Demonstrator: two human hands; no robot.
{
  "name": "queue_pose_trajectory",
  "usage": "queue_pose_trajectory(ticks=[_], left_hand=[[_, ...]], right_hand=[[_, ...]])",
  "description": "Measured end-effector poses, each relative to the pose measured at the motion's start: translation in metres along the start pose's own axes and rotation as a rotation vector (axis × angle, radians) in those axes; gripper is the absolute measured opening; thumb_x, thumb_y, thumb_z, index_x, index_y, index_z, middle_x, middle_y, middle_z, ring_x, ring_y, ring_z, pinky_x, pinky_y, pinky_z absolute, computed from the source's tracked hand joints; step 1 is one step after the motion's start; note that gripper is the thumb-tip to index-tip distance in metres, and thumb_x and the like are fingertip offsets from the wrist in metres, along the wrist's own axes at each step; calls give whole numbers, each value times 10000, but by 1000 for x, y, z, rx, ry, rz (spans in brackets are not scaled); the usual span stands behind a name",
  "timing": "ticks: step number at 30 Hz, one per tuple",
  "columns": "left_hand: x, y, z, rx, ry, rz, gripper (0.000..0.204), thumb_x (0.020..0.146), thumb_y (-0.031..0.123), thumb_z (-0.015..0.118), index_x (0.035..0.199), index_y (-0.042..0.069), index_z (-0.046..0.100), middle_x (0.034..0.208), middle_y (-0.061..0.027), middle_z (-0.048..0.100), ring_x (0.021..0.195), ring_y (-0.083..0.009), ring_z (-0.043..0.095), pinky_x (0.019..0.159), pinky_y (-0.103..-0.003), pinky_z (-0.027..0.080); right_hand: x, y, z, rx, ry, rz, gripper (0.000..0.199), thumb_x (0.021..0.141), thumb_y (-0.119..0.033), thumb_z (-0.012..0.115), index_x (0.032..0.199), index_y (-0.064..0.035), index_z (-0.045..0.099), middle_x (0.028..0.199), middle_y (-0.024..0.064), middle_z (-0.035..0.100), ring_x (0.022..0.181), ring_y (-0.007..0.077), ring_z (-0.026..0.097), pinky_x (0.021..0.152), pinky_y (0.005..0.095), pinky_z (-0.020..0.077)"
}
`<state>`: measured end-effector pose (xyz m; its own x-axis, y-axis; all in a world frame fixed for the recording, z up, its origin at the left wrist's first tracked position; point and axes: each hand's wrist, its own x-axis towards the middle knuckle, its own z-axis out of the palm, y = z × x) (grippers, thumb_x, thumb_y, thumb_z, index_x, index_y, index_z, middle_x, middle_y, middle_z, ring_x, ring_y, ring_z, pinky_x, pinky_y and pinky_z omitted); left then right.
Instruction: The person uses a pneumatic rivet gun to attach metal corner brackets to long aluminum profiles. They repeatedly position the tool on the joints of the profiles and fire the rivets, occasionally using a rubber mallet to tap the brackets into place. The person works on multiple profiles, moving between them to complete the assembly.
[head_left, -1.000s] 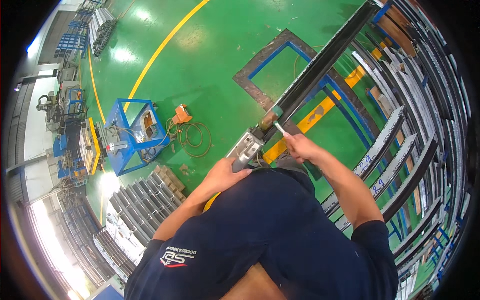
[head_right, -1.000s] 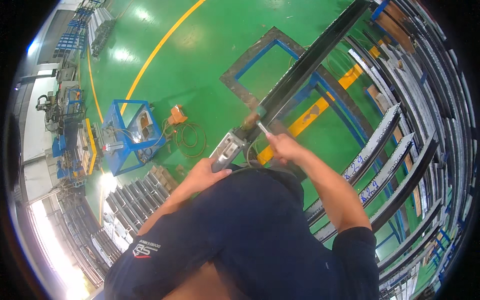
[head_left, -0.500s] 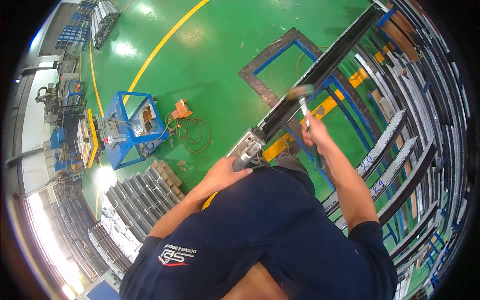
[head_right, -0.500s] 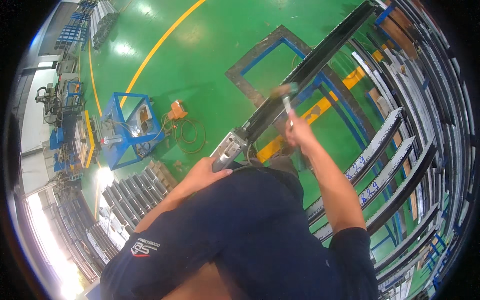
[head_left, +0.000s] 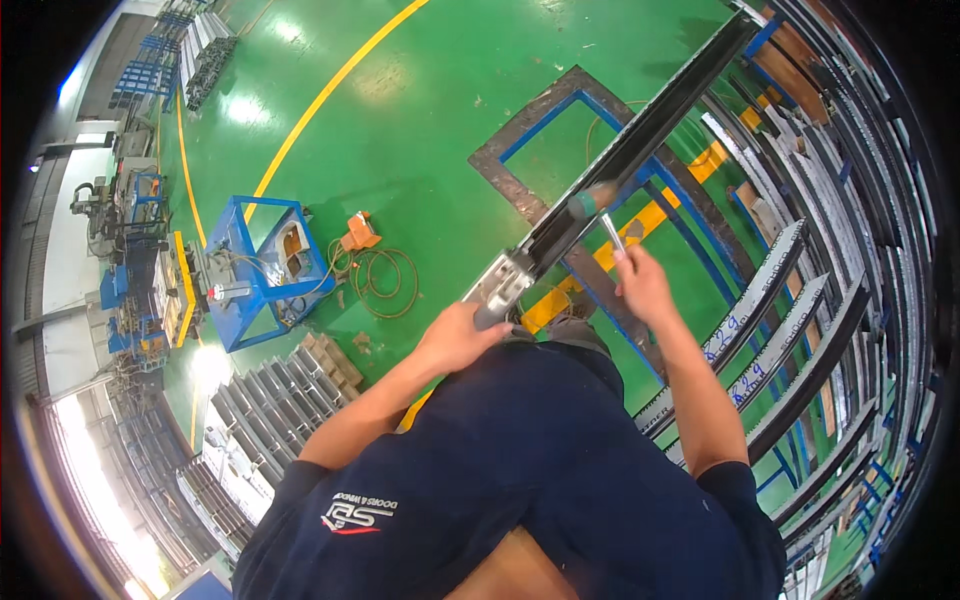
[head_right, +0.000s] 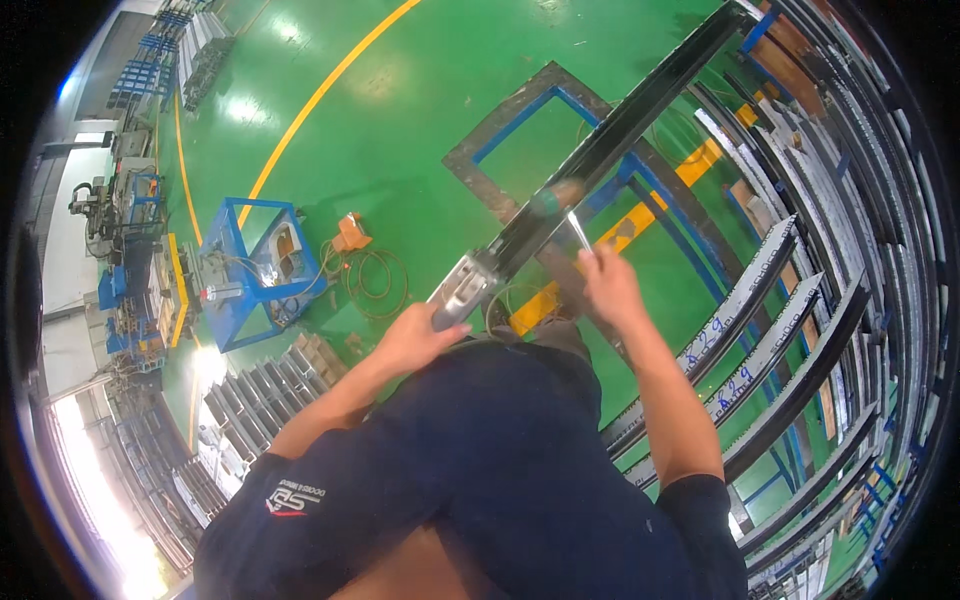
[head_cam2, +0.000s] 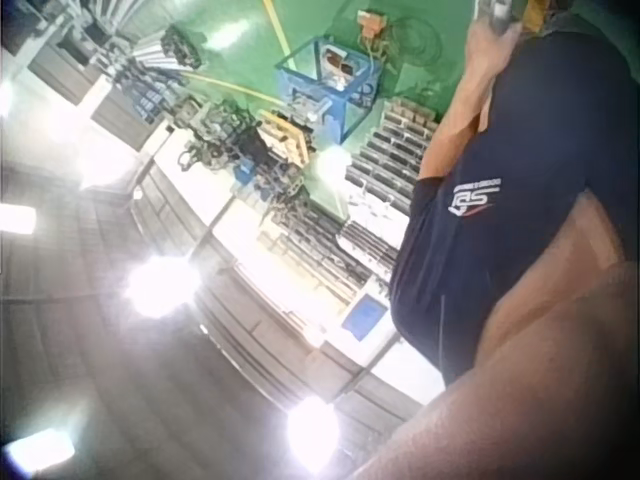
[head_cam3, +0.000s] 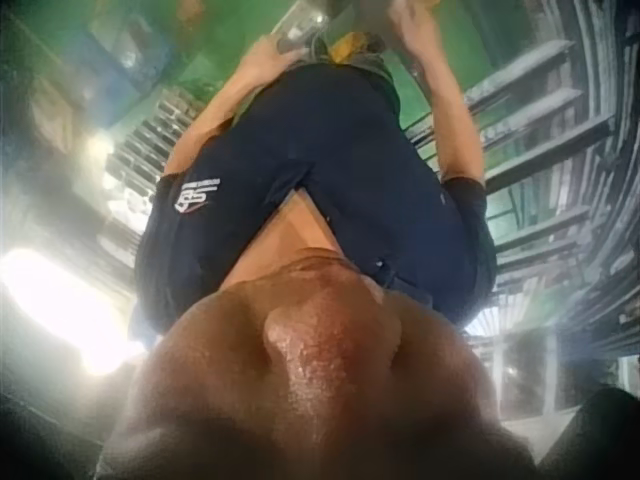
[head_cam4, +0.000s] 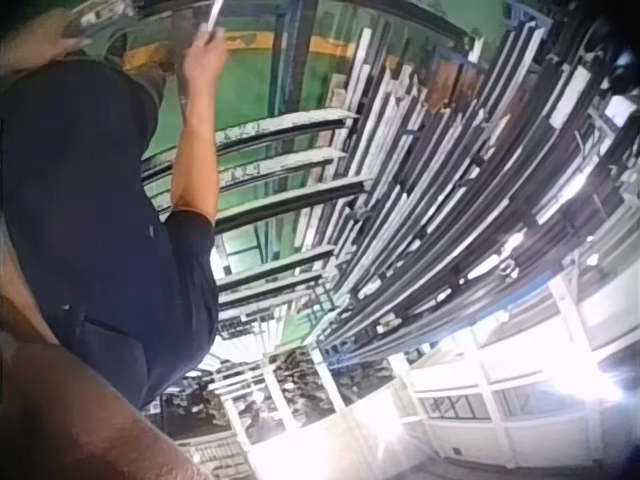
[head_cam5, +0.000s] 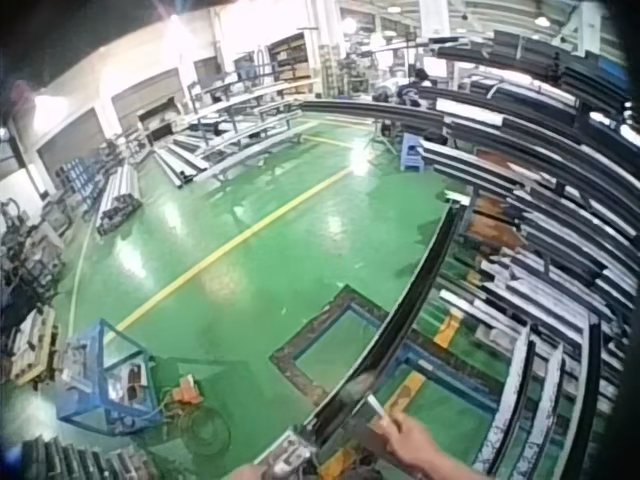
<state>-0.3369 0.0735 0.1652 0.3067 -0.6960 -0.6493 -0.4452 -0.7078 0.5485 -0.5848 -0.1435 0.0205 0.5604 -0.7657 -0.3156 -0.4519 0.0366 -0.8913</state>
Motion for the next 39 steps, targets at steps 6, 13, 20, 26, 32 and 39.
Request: queue_pose_trajectory(ticks=[6, 13, 20, 26, 32, 39], left_hand=[[9, 33, -11, -115, -131, -54, 428, 982, 392, 754, 1025, -31, 702, 742, -131, 699, 598, -219, 685, 619, -398, 552], [6, 32, -5, -62, -67, -12, 437, 967, 389, 770, 1059, -34, 703, 769, -160, 710, 680, -272, 714, 687, -427, 564], [7, 3, 6, 79, 40, 57, 506, 940, 401, 785, 1155, -52, 714, 962, -266, 751, 914, -393, 742, 852, -476, 563], [1, 15, -2, -25, -57, -53, 485, 935, 400, 790, 1117, -45, 725, 926, -240, 748, 869, -374, 741, 811, -462, 564], [0, 11, -2, 34, -27, -3, 480, 934, 398, 789, 1104, -46, 721, 906, -232, 745, 840, -358, 738, 792, -461, 562], [-9, -4, 1, -53, -7, 60, 493, 934, 415, 783, 1083, -49, 712, 904, -245, 737, 863, -378, 739, 804, -469, 562]], right_hand=[[39, -3, -34, 164, -74, 315, 511, 1135, -531, 467, 881, -98, 561, 613, -41, 436, 465, 69, 362, 432, 271, 306], [55, 52, 24, -185, 339, 7, 555, 1143, -490, 442, 852, -40, 585, 677, 118, 564, 612, 288, 577, 592, 454, 484], [59, 40, -3, 12, 93, 157, 533, 1153, -459, 395, 923, -34, 621, 813, 179, 644, 737, 351, 641, 667, 486, 507], [24, 23, 28, -461, -322, -109, 578, 1155, -453, 369, 997, 12, 674, 994, 312, 712, 950, 520, 671, 883, 593, 513], [32, 27, 31, -278, 65, 31, 561, 1146, -460, 386, 999, -9, 686, 970, 291, 718, 920, 503, 681, 827, 580, 527], [42, 23, 34, -253, 28, -27, 481, 1141, -402, 424, 942, -25, 647, 850, 269, 686, 804, 493, 652, 738, 573, 502]])
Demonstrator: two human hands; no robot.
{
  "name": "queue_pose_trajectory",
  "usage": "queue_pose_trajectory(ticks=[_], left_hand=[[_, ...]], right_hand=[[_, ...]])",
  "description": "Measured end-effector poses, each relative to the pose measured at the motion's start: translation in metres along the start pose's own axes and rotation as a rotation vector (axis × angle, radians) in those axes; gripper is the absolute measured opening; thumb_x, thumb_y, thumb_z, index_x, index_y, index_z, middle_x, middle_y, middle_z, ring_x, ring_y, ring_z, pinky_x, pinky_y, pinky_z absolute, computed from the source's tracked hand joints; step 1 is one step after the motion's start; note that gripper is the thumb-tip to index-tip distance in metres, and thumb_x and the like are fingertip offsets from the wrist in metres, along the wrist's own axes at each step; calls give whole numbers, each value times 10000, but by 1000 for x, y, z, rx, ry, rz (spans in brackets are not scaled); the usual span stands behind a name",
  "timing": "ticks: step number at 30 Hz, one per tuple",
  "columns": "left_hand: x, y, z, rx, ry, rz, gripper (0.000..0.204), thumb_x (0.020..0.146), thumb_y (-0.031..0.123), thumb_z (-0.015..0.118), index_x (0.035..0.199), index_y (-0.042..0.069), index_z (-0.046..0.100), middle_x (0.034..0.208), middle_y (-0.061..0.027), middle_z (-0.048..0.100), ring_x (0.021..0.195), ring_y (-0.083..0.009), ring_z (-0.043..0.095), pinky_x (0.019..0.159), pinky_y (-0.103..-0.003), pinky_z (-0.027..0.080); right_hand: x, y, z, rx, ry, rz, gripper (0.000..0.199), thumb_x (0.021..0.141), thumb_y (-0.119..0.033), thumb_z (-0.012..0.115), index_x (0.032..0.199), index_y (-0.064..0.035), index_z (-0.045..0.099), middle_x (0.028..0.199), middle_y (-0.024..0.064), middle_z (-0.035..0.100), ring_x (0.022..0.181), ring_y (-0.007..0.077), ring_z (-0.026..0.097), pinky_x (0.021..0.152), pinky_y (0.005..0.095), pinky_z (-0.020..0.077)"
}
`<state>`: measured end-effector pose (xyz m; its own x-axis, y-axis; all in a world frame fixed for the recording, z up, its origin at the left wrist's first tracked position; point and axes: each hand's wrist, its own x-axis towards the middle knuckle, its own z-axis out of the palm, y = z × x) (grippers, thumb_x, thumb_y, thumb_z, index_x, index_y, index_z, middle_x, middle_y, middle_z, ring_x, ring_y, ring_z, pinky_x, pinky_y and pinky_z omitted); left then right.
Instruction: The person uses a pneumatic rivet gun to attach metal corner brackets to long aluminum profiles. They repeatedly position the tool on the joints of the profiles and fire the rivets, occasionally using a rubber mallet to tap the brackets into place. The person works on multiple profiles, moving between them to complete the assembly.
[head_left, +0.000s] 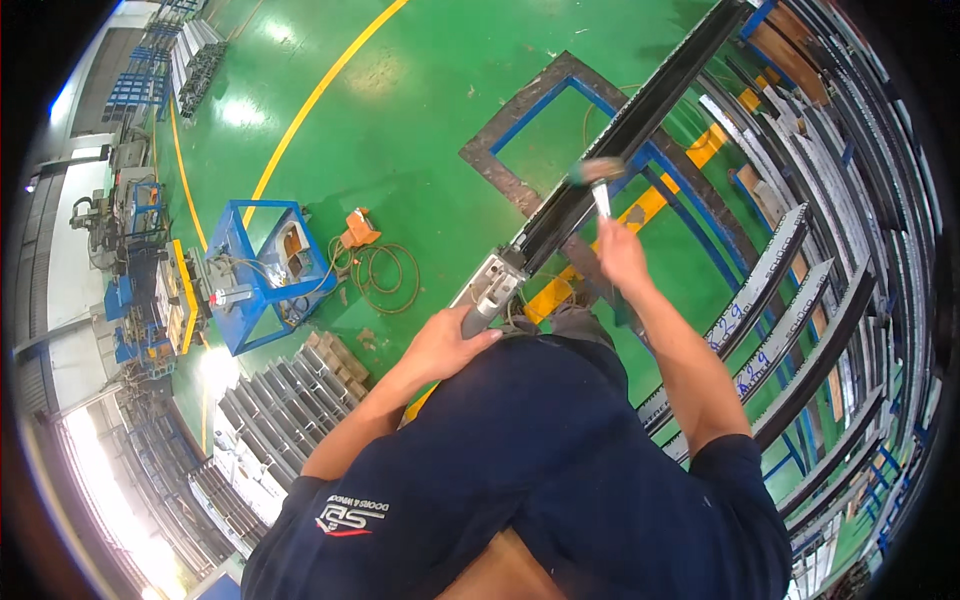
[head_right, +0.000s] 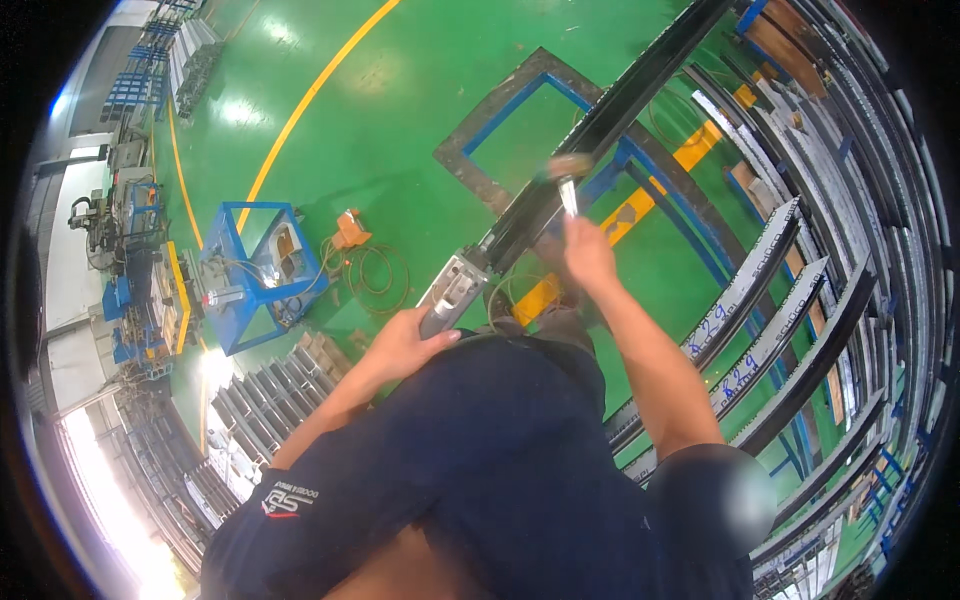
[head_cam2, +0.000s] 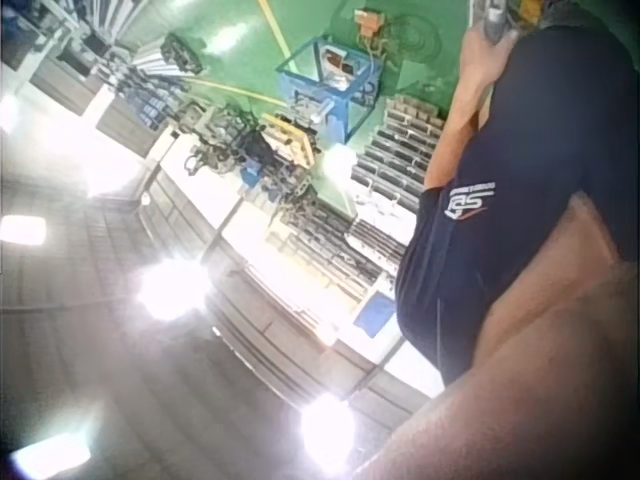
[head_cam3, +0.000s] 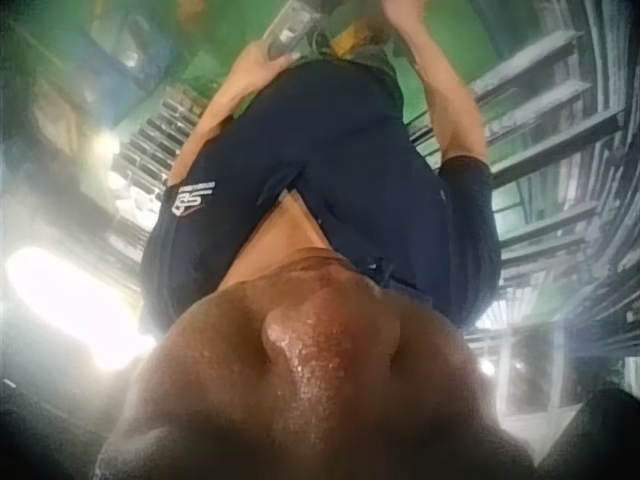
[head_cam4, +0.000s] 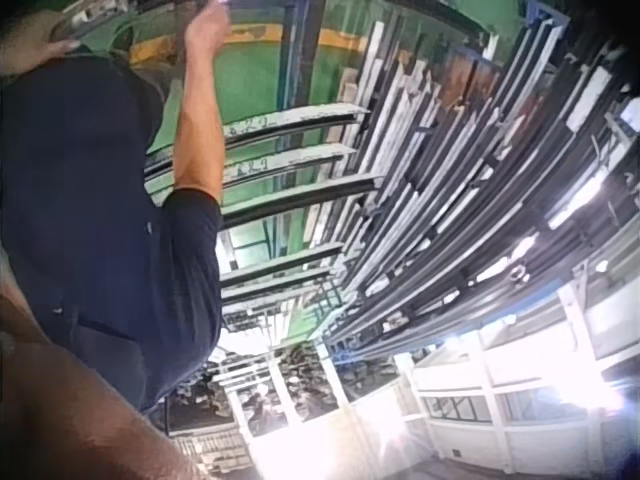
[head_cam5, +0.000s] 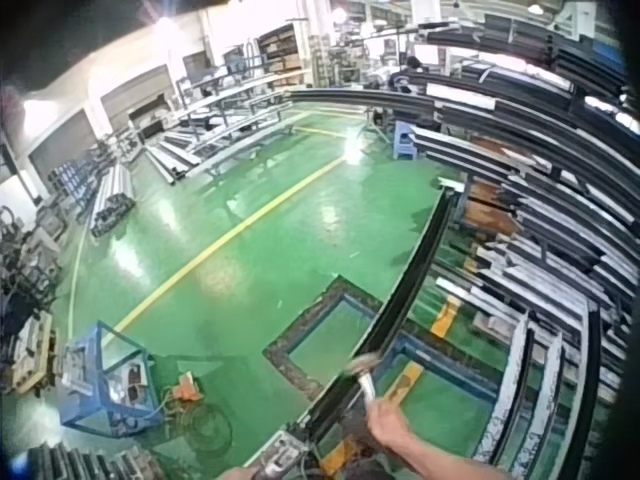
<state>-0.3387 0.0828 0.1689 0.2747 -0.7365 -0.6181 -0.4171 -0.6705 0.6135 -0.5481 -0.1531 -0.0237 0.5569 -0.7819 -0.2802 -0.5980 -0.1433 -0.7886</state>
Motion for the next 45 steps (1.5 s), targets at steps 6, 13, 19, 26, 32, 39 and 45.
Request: queue_pose_trajectory(ticks=[6, 13, 19, 26, 32, 39, 45], left_hand=[[-8, -9, -2, 33, -36, -31, 506, 930, 422, 787, 1092, -52, 712, 910, -251, 736, 861, -381, 735, 807, -473, 558], [-8, -12, -5, 32, -61, -25, 518, 925, 429, 797, 1085, -57, 716, 907, -243, 737, 863, -367, 734, 813, -466, 559], [-12, -21, -7, -17, -60, 31, 523, 939, 434, 784, 1111, -55, 720, 930, -244, 746, 873, -357, 739, 812, -450, 563], [-10, -45, -5, -39, -35, 199, 472, 954, 389, 784, 1066, -63, 705, 881, -222, 733, 788, -299, 721, 746, -442, 562], [-7, -53, -5, -344, -339, 26, 228, 1026, 233, 722, 1052, 32, 615, 767, -26, 606, 597, -114, 573, 561, -300, 473], [-4, -63, -8, -510, -473, 95, 192, 1052, 187, 679, 1118, 46, 567, 793, -11, 546, 610, -128, 540, 576, -302, 474], [-1, -64, -2, -517, -496, 87, 196, 1067, 209, 656, 1126, 48, 561, 822, -26, 552, 636, -148, 555, 588, -317, 477]], right_hand=[[-32, -18, 13, -205, -253, -173, 460, 1137, -404, 448, 955, -41, 665, 834, 255, 679, 775, 469, 655, 712, 565, 517], [-47, -22, 19, -91, -193, -341, 538, 1133, -455, 398, 979, -24, 679, 958, 291, 703, 927, 496, 670, 836, 587, 509], [-26, -32, 10, -91, -109, 133, 549, 1134, -475, 406, 985, -21, 676, 982, 292, 711, 959, 492, 680, 857, 581, 517], [-84, -55, -1, -130, -167, 119, 480, 1108, -460, 513, 1000, -22, 678, 978, 271, 713, 939, 490, 678, 838, 572, 516], [-202, -10, -35, 100, 630, 519, 439, 1018, -360, 696, 1312, -40, 631, 1021, 234, 755, 938, 422, 729, 849, 474, 560], [-363, 103, -49, -259, 953, 749, 484, 1008, -366, 671, 1349, -23, 660, 1073, 269, 759, 1022, 477, 723, 903, 549, 565], [-403, 138, 4, -170, 882, 749, 444, 1031, -359, 667, 1306, -11, 670, 1062, 245, 777, 1013, 407, 755, 893, 494, 571]])
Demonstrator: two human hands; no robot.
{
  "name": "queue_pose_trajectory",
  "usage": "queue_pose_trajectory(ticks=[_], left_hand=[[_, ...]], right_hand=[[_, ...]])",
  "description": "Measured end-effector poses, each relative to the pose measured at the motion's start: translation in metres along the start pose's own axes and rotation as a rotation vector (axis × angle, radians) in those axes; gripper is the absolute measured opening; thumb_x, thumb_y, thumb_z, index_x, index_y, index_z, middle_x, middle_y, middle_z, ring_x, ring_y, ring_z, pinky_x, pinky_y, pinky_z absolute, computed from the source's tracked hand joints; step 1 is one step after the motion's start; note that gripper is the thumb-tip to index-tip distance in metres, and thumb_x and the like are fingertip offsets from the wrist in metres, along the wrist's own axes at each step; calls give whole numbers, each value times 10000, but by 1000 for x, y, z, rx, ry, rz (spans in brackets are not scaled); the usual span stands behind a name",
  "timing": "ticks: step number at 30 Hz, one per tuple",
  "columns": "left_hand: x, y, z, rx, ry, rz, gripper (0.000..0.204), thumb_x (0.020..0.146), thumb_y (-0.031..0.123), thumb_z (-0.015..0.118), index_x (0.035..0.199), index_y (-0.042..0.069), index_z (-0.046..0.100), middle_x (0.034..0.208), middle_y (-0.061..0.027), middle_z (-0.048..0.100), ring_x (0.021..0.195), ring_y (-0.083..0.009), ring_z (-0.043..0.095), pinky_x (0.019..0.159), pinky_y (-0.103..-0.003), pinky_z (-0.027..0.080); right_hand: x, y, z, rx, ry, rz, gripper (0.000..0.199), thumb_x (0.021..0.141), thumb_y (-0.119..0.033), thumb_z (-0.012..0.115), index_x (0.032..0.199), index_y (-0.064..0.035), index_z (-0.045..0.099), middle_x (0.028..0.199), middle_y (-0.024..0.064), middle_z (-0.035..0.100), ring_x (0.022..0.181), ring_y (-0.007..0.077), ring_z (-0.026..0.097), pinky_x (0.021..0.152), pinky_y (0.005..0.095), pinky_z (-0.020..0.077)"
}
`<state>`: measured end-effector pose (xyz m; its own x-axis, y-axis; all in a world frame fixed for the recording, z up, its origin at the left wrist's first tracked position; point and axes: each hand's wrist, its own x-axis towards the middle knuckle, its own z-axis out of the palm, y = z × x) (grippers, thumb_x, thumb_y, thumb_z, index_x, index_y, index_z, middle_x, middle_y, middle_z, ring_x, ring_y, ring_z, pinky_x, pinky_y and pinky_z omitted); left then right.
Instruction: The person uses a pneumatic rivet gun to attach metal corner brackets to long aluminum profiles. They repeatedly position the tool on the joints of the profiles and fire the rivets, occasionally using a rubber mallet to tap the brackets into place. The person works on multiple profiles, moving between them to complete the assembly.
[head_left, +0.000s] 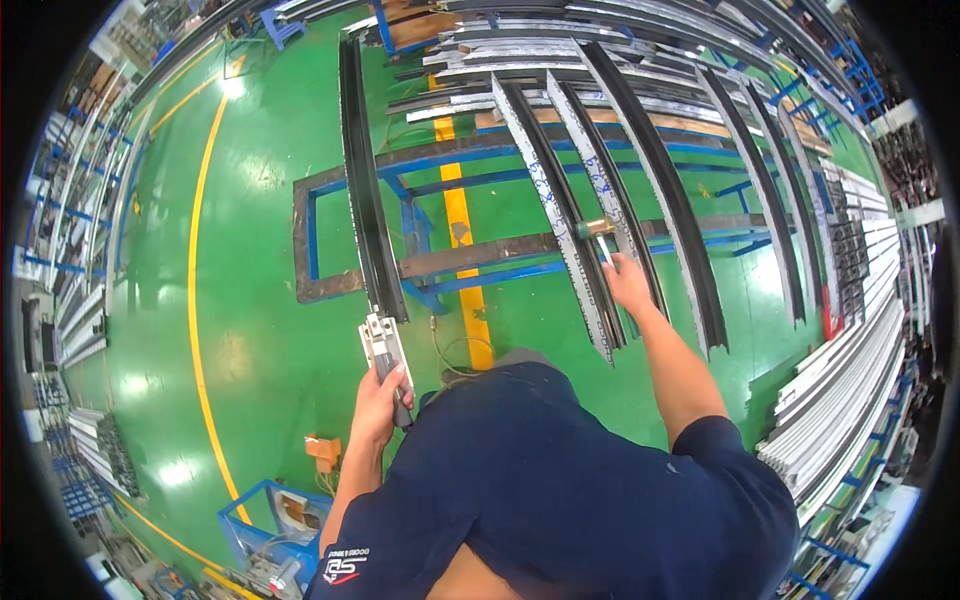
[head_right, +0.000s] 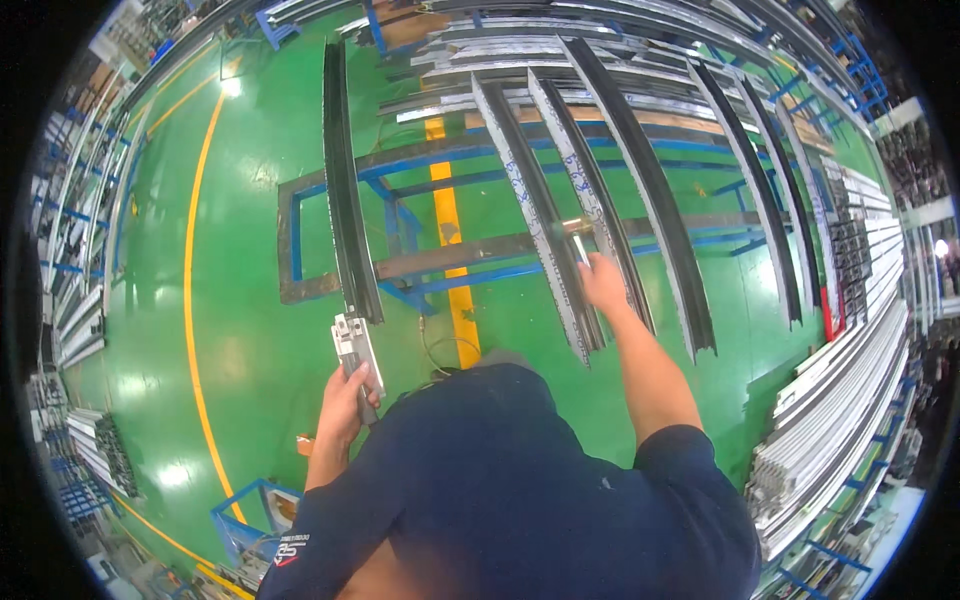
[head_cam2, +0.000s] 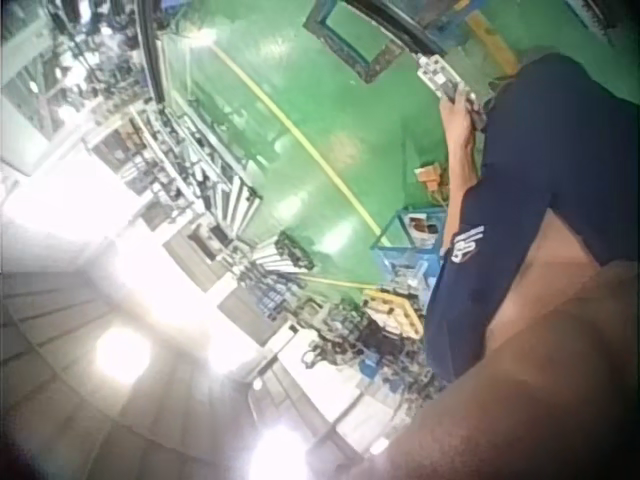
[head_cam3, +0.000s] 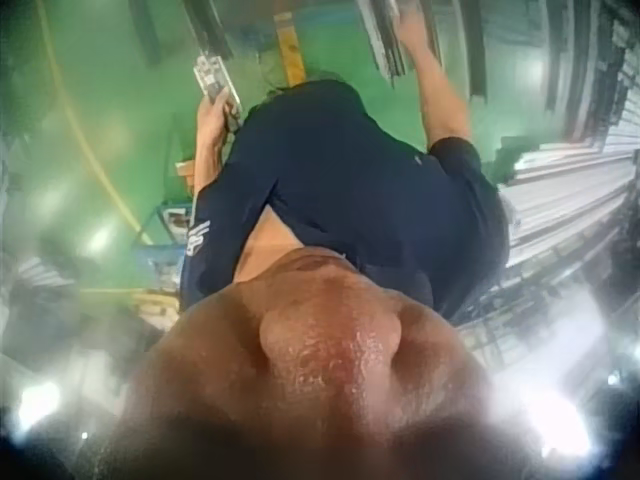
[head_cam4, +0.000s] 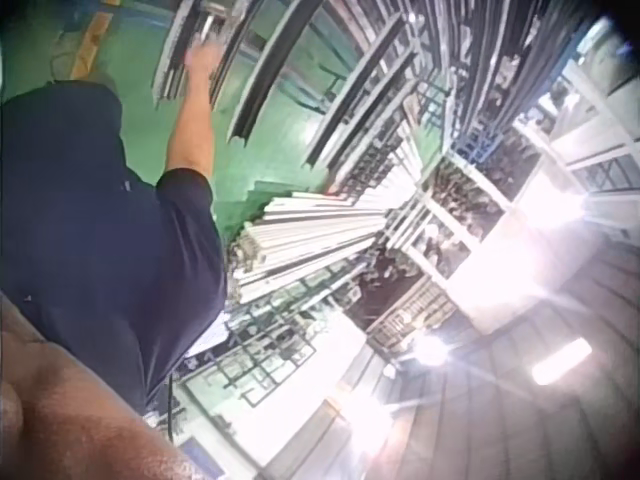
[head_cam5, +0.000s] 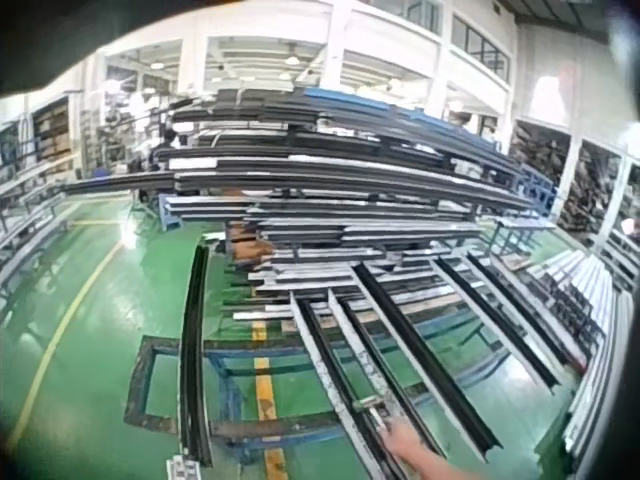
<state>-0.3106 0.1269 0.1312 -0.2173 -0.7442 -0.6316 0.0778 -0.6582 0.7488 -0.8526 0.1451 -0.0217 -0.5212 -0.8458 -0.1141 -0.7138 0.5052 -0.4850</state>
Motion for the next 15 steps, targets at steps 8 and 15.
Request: queue_pose_trajectory(ticks=[8, 15], left_hand=[[-12, 8, 7, 61, 87, -35, 192, 1072, 239, 652, 1115, 70, 572, 848, -22, 566, 659, -146, 566, 607, -322, 490], [-13, 11, 9, -18, 68, -60, 189, 1074, 267, 653, 1111, 96, 582, 856, -3, 576, 673, -139, 573, 615, -315, 492]], right_hand=[[18, -39, 19, -2, -86, -65, 419, 1043, -369, 637, 1343, -76, 659, 1213, 230, 711, 1136, 450, 685, 964, 537, 554], [6, -33, 14, -62, -44, -133, 439, 1024, -382, 660, 1355, -96, 621, 1265, 215, 643, 1152, 441, 674, 950, 548, 563]])
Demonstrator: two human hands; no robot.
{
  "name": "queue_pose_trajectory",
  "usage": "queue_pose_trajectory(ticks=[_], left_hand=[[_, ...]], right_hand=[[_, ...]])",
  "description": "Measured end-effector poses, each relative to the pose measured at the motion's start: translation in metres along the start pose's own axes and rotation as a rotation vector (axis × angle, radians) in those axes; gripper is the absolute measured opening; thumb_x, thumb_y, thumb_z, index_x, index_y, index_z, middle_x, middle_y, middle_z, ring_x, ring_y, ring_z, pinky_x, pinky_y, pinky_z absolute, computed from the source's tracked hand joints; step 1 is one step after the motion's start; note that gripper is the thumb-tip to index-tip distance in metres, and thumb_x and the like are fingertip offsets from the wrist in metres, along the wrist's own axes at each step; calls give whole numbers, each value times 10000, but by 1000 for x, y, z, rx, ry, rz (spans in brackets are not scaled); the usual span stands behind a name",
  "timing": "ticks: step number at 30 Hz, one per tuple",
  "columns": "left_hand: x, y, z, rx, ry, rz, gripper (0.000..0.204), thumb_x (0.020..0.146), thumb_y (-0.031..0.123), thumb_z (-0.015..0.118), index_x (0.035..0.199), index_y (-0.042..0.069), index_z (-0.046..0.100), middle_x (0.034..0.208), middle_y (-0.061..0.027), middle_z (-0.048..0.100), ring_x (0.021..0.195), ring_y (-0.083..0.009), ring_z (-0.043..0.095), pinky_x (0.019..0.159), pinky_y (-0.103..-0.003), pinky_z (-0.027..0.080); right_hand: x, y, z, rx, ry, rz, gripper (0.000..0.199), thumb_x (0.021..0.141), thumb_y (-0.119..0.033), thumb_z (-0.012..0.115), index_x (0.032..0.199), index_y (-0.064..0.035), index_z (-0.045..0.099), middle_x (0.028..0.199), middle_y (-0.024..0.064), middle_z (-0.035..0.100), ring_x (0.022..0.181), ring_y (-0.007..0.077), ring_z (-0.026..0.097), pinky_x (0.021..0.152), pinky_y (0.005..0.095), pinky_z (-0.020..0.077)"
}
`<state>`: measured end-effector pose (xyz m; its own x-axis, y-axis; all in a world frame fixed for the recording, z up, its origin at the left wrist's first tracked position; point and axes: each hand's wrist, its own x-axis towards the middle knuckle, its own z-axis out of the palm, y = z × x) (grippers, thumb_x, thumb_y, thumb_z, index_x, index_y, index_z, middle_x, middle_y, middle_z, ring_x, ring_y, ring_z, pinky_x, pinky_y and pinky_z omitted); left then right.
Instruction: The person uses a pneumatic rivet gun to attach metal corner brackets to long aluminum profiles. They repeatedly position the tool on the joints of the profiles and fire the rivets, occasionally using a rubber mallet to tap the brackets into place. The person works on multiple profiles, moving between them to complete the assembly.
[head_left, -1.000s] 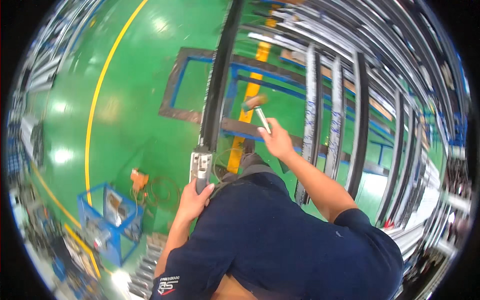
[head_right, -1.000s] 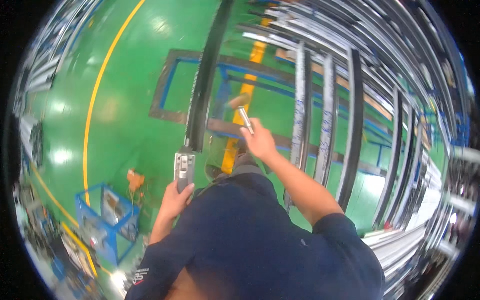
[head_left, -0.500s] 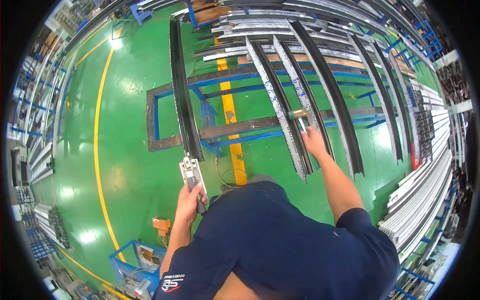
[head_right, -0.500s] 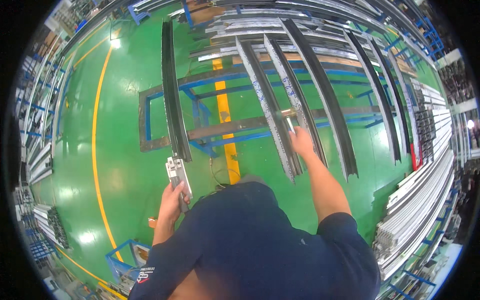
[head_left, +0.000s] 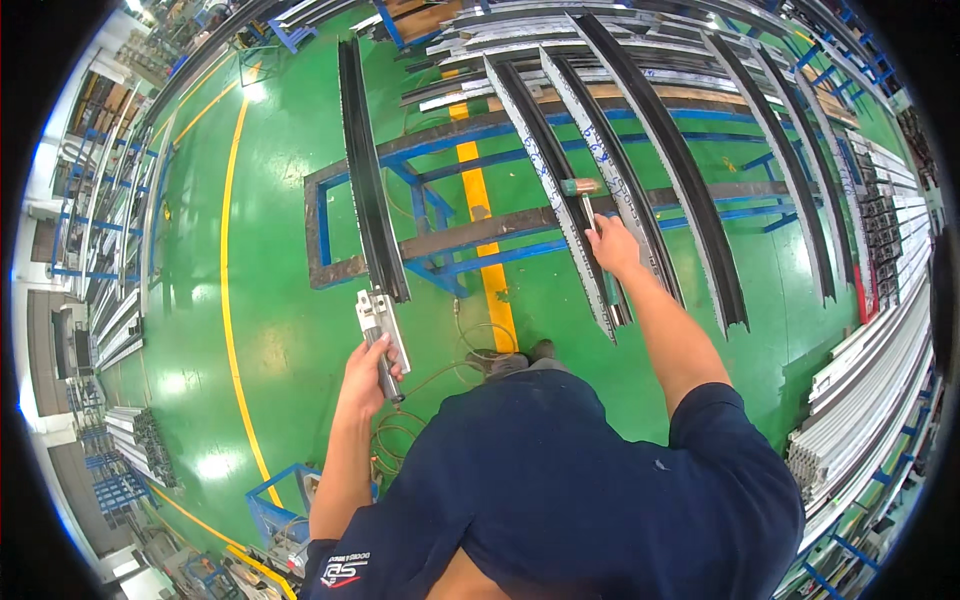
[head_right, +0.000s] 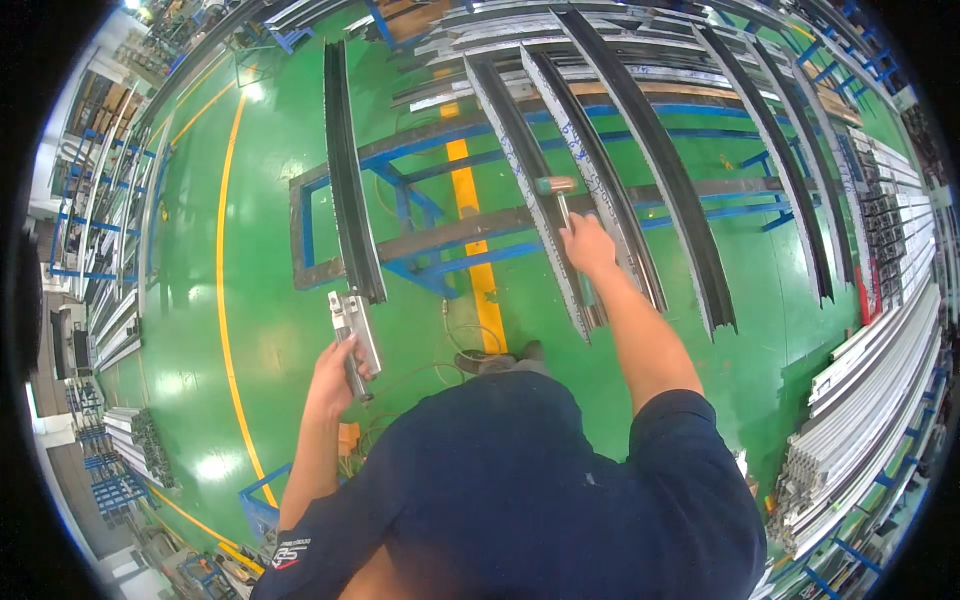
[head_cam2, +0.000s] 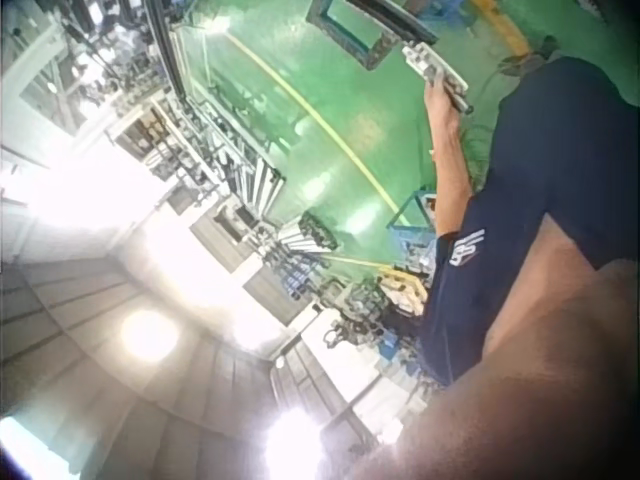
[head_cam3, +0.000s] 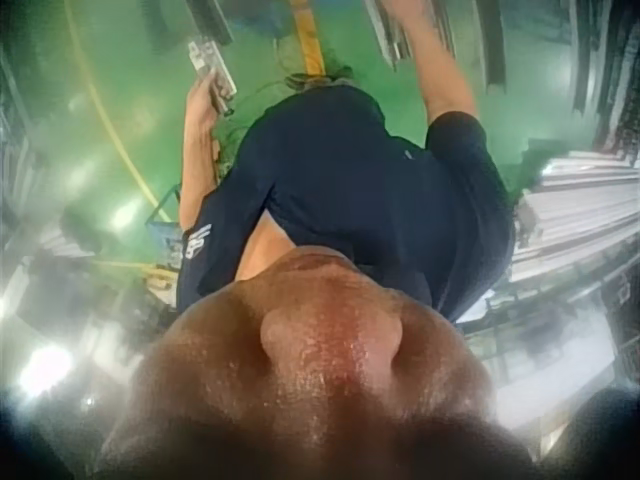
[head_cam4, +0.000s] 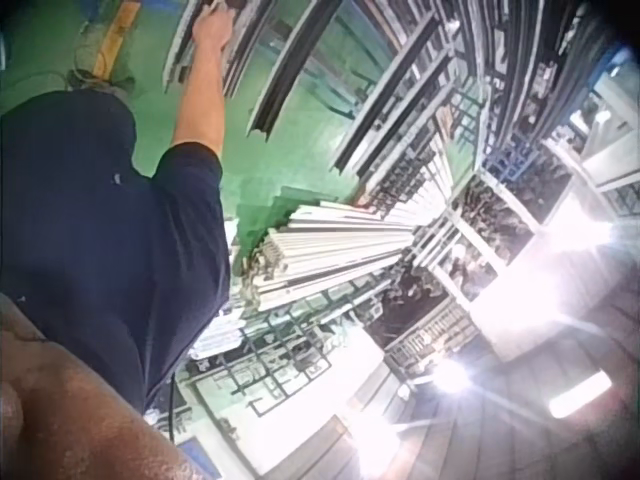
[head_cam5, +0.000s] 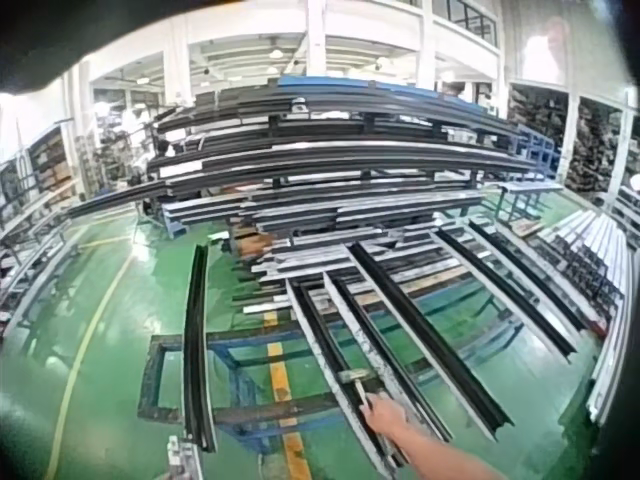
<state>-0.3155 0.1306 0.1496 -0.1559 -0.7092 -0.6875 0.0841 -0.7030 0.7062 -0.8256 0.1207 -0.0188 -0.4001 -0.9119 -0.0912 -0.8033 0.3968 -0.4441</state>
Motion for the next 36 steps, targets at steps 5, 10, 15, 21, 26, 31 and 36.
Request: queue_pose_trajectory(ticks=[5, 10, 15, 21, 26, 31, 36], left_hand=[[1, -3, -2, -18, -5, 0, 196, 1079, 280, 648, 1111, 102, 572, 858, -3, 582, 674, -140, 575, 612, -319, 495], [5, -2, 1, -13, -13, -10, 200, 1080, 283, 648, 1111, 100, 570, 854, -2, 584, 672, -144, 576, 608, -326, 500], [3, -3, 0, -17, 12, -5, 210, 1069, 283, 667, 1104, 97, 575, 852, -9, 586, 666, -145, 574, 604, -328, 500], [3, -5, 4, 4, 27, 3, 218, 1067, 284, 670, 1095, 91, 575, 848, -11, 581, 659, -148, 570, 600, -335, 493], [2, -14, -13, -44, -30, -16, 190, 1087, 270, 632, 1097, 89, 574, 845, -16, 583, 656, -153, 569, 604, -338, 497], [-7, -1, -7, -94, -30, 38, 195, 1105, 271, 593, 1126, 77, 583, 884, -35, 615, 732, -178, 627, 685, -340, 541], [6, 8, -27, 155, -144, 46, 305, 1105, 308, 599, 1282, 60, 597, 1032, -58, 688, 883, -198, 685, 825, -360, 563]], right_hand=[[-1, -2, 2, -3, 6, 24, 488, 1013, -395, 668, 1371, -73, 587, 1317, 219, 626, 1156, 447, 674, 963, 552, 560], [14, 29, 14, 55, 15, 67, 439, 1015, -312, 661, 1349, -33, 605, 1301, 218, 661, 1165, 435, 670, 972, 538, 549], [-12, 26, 23, 42, 151, 132, 347, 1028, -294, 605, 1256, -33, 589, 1232, 213, 655, 1125, 440, 681, 958, 562, 549], [-21, 17, 6, -29, 83, 253, 455, 1027, -412, 649, 1264, -27, 595, 1255, 244, 641, 1133, 446, 682, 949, 562, 556], [-44, 2, -20, 35, 311, 149, 551, 1020, -415, 681, 1362, 5, 582, 1304, 249, 630, 1189, 451, 645, 1002, 535, 532], [-112, -148, -56, 403, 136, -245, 434, 990, -246, 731, 1325, -4, 598, 1172, 188, 660, 1057, 335, 674, 922, 448, 554], [-179, -282, 45, 841, -831, -295, 676, 997, -427, 751, 1470, -19, 490, 1165, 169, 715, 1057, 277, 699, 923, 424, 568]])
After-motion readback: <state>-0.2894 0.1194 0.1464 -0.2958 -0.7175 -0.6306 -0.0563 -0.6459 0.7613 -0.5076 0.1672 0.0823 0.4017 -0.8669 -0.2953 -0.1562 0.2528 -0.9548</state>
